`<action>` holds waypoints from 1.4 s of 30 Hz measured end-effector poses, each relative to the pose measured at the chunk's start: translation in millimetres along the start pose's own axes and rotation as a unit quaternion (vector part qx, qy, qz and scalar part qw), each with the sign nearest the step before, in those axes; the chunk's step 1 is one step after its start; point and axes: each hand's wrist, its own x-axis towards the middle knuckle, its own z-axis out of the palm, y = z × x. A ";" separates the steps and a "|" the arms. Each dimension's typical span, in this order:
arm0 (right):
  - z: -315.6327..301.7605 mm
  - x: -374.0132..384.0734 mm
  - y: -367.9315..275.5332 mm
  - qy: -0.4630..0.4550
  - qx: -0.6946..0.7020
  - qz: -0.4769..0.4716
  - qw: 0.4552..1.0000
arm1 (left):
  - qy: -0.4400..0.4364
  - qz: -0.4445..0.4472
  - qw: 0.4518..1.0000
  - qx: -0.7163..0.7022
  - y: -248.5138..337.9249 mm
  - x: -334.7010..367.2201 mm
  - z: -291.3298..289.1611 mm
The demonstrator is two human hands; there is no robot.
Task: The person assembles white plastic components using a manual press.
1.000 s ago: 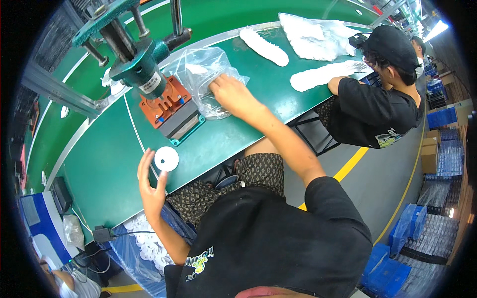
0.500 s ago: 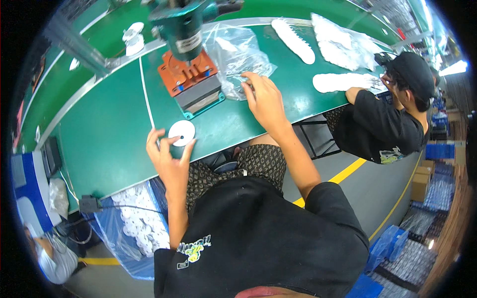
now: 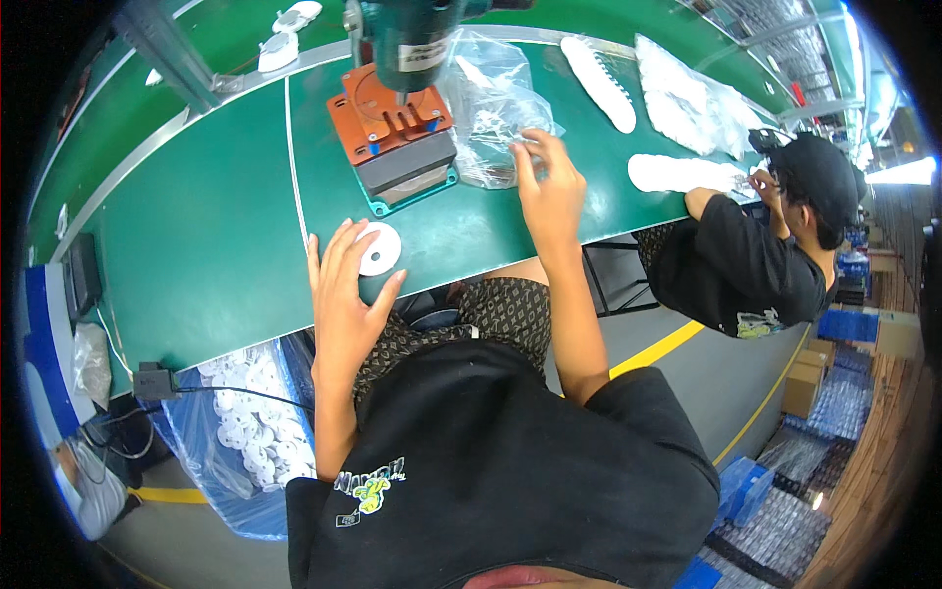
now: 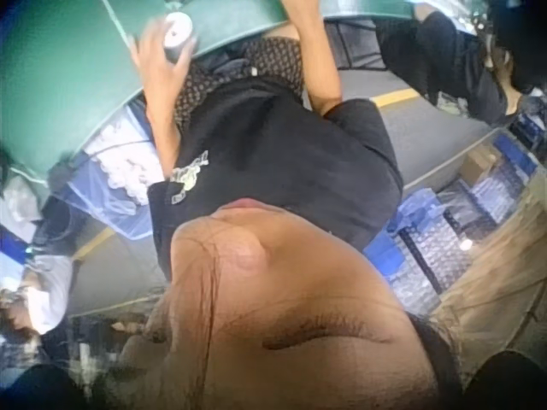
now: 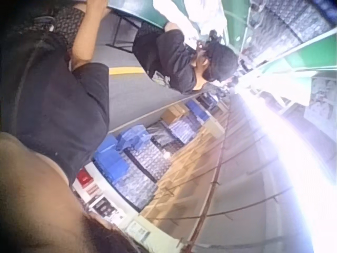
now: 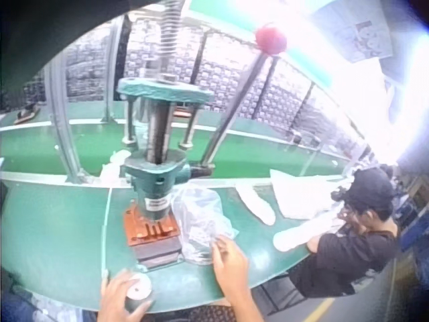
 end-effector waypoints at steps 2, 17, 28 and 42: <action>-2.4 -21.6 -7.2 0.002 0.059 0.064 0.996 | -0.022 -0.004 1.000 -0.006 -3.4 -3.3 -2.9; 27.4 -72.7 -54.5 -0.289 0.357 0.034 0.887 | 0.019 0.009 1.000 0.015 0.4 1.1 7.8; 26.2 -59.1 -65.5 -0.315 0.145 -0.201 0.916 | 0.002 0.014 0.999 0.029 -2.6 1.6 6.1; -7.9 -88.7 -19.5 -0.078 0.187 0.083 0.976 | 0.137 0.141 0.980 -0.038 32.9 51.9 -3.1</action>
